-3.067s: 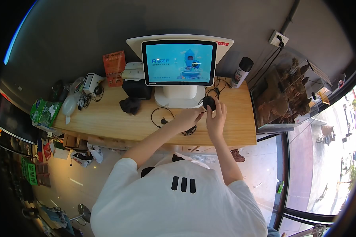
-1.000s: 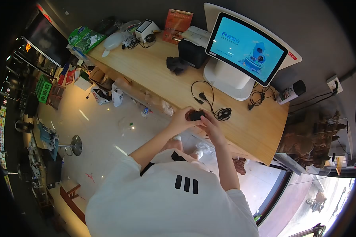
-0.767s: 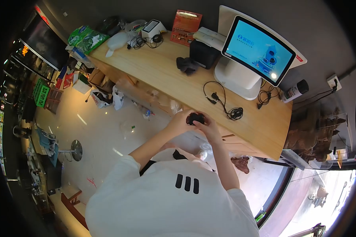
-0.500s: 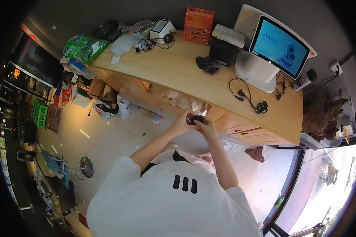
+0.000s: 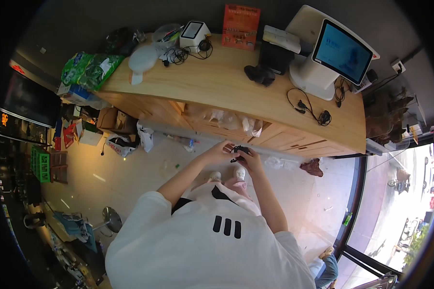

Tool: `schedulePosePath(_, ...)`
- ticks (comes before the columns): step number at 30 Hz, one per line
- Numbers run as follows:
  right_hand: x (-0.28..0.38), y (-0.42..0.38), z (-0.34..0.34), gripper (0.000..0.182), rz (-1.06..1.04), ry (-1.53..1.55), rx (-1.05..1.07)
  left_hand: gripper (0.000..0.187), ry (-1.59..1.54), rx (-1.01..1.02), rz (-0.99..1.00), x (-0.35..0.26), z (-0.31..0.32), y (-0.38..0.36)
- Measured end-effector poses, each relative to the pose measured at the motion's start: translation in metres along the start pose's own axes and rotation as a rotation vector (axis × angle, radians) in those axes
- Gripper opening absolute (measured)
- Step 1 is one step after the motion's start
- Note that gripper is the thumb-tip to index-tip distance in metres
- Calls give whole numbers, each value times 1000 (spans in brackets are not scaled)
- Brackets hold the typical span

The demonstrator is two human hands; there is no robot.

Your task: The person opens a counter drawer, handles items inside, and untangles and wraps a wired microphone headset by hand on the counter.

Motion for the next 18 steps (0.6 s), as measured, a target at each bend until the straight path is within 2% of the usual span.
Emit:
schedulePosePath(1,4,-1,2,30,-3,0,0,41,-51,-19,-59,-7,-12,2)
schedulePosePath(2,7,0,5,30,1,-30,-2,39,55,-70,-163,-11,-32,0)
schedulePosePath(4,11,0,12,31,8,-59,-5,39,169,-219,59,25,-74,20)
schedulePosePath(6,14,1,21,32,15,-67,15,34,465,-375,160,57,-123,39)
schedulePosePath(7,16,4,21,32,9,-69,15,34,465,-376,167,60,-138,48)
schedulePosePath(9,16,6,24,32,-10,-94,63,35,889,-488,168,57,-164,62)
schedulePosePath(10,17,5,21,32,-15,-106,37,35,888,-483,170,61,-171,73)
schedulePosePath(12,20,3,16,32,-24,-154,18,36,1038,-320,-156,91,-184,99)
schedulePosePath(15,21,2,3,33,-35,-167,4,43,924,-411,-182,106,-177,116)
schedulePosePath(16,21,0,-1,33,-20,-156,-19,56,1023,-185,-296,117,-168,129)
schedulePosePath(17,20,-1,-4,33,0,-145,-40,56,1022,-174,-290,118,-162,134)
schedulePosePath(18,20,-1,-7,34,3,-131,-42,56,903,-55,-270,90,-140,130)
Point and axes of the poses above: each hand's wrist, its own y-axis towards the middle knuckle, its own z-axis out of the palm, x = y × z, the point moved 8 cm from there along y, towards the middle knuckle, and after that the axes turned 6 degrees about z, right-handed, at the moved point
